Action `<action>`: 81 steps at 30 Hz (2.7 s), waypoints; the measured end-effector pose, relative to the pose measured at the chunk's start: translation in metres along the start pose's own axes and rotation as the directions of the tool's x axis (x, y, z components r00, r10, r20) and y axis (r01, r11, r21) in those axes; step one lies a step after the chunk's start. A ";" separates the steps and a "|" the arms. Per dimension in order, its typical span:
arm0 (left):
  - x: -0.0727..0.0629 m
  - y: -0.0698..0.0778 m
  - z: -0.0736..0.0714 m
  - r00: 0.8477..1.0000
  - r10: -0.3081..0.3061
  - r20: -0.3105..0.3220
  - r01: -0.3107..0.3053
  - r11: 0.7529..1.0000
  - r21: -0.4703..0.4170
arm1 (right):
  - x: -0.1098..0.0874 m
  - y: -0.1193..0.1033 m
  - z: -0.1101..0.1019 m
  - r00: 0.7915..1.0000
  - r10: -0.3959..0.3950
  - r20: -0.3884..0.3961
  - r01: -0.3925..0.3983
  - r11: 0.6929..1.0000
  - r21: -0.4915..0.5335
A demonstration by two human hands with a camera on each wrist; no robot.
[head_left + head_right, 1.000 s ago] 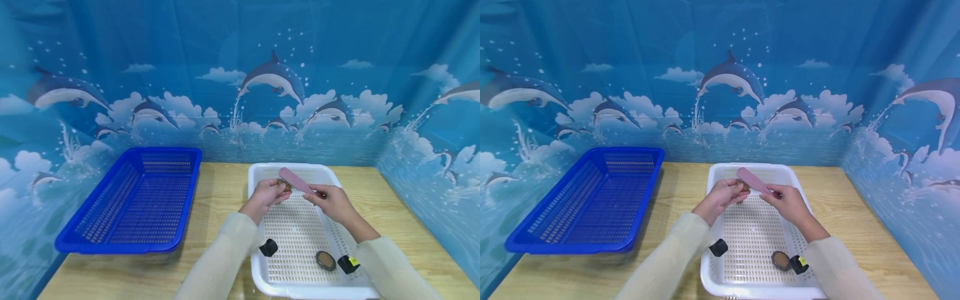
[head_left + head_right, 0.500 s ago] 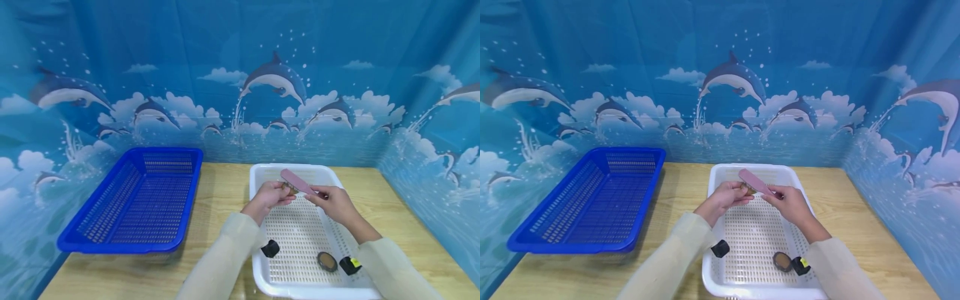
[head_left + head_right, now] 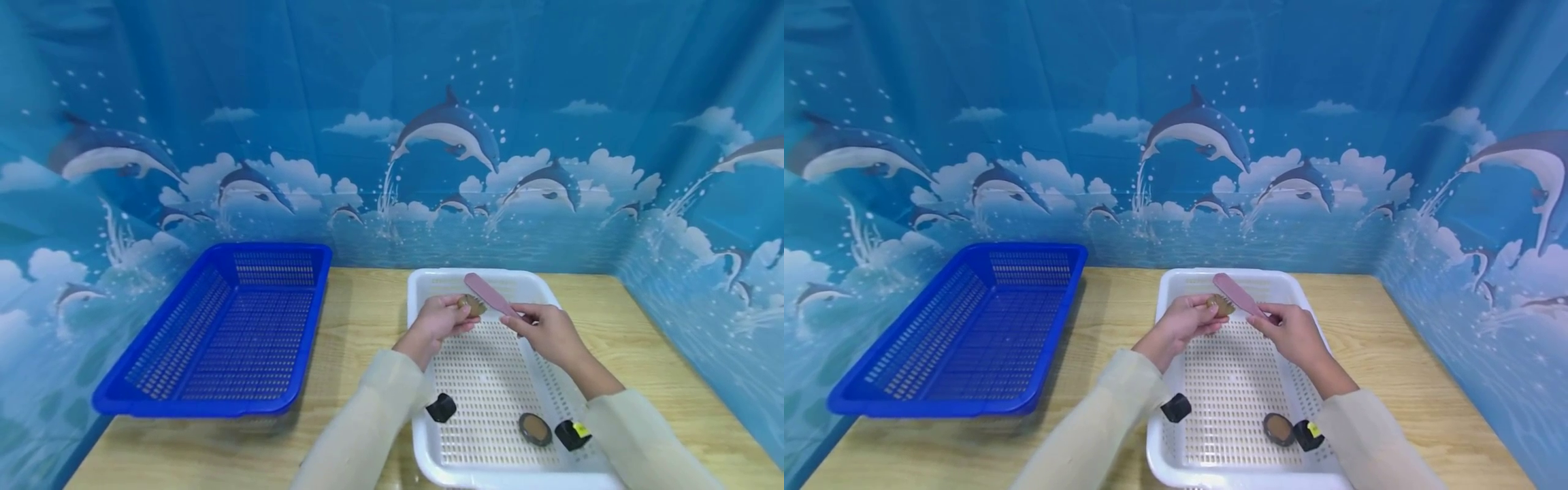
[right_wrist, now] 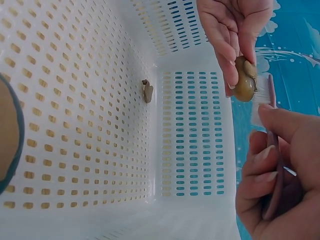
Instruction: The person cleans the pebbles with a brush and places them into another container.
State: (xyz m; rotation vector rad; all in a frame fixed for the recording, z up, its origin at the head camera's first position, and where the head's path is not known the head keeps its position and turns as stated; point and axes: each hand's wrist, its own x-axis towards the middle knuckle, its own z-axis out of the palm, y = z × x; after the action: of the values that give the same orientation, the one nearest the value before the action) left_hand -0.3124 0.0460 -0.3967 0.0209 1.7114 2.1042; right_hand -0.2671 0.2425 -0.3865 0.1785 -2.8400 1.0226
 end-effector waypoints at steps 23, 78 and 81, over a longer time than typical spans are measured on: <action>0.004 0.000 0.000 0.998 -0.008 -0.067 0.006 1.000 -0.026 | -0.001 -0.002 0.001 0.999 -0.050 -0.010 0.050 0.999 0.016; 0.004 0.000 0.003 0.997 0.028 -0.075 -0.020 0.995 0.099 | 0.000 0.000 -0.002 0.999 0.014 0.045 -0.015 1.000 0.020; 0.004 0.000 0.003 0.995 0.027 -0.094 -0.018 0.996 0.090 | 0.000 -0.001 -0.002 0.999 0.011 0.040 -0.012 1.000 0.020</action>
State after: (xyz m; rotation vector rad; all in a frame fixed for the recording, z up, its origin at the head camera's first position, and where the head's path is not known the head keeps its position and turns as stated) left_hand -0.3154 0.0495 -0.3966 -0.0345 1.8682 2.0741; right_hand -0.2665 0.2432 -0.3844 0.1872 -2.8706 1.0615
